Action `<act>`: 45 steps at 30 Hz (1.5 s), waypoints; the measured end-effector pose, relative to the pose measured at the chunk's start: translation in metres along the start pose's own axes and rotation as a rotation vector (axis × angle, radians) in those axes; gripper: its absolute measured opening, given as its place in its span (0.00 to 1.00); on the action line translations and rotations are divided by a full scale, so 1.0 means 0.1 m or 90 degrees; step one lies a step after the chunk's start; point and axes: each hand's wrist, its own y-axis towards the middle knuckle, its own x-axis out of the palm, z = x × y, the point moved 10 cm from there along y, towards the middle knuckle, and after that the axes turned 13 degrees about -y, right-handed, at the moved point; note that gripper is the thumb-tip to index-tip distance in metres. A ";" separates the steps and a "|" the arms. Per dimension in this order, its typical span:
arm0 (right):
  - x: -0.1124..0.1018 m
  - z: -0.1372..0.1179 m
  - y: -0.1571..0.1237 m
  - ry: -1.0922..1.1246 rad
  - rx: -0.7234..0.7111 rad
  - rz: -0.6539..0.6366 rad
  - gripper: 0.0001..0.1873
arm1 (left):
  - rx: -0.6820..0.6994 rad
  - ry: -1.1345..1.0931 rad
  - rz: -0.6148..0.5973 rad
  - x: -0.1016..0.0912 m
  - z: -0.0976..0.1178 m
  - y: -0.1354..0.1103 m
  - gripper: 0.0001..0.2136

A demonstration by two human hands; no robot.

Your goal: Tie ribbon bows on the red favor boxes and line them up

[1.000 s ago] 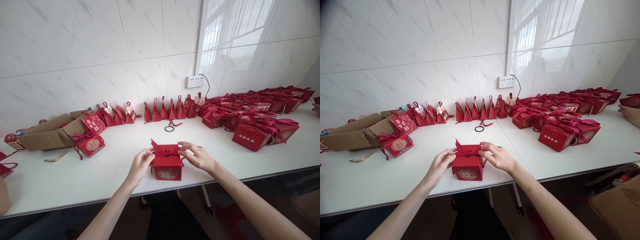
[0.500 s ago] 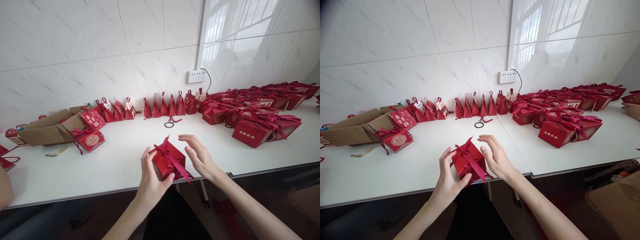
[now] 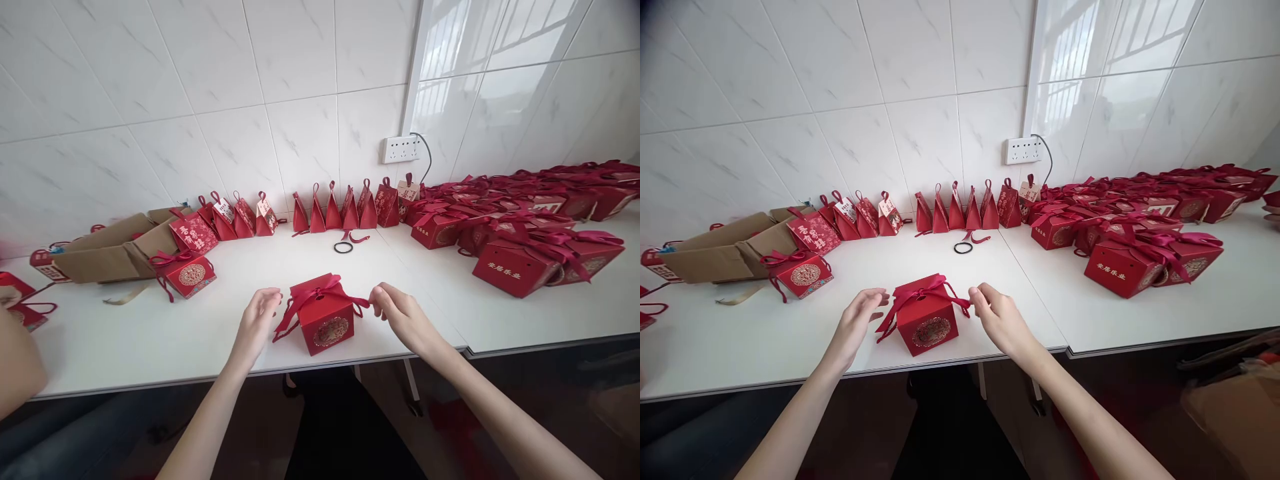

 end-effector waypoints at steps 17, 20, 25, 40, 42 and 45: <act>0.36 -0.41 -0.21 0.035 -0.061 -0.204 0.19 | -0.086 0.024 -0.147 0.36 0.15 -0.13 0.17; 0.39 -0.38 -0.22 0.044 -0.057 -0.213 0.18 | -0.078 -0.004 -0.140 0.41 0.20 -0.18 0.16; 0.44 -0.30 -0.17 0.073 -0.063 -0.212 0.20 | -0.028 -0.077 -0.107 0.53 0.12 -0.37 0.15; -0.22 -0.03 0.23 -0.056 0.012 -0.119 0.24 | -0.010 0.255 -0.145 -0.17 0.35 -0.05 0.16; -0.20 -0.03 0.43 -0.037 0.030 -0.071 0.22 | 0.041 0.180 -0.091 -0.04 0.52 0.18 0.19; 0.05 -0.11 0.59 -0.015 0.020 -0.094 0.20 | 0.032 0.172 -0.123 0.39 0.47 0.36 0.20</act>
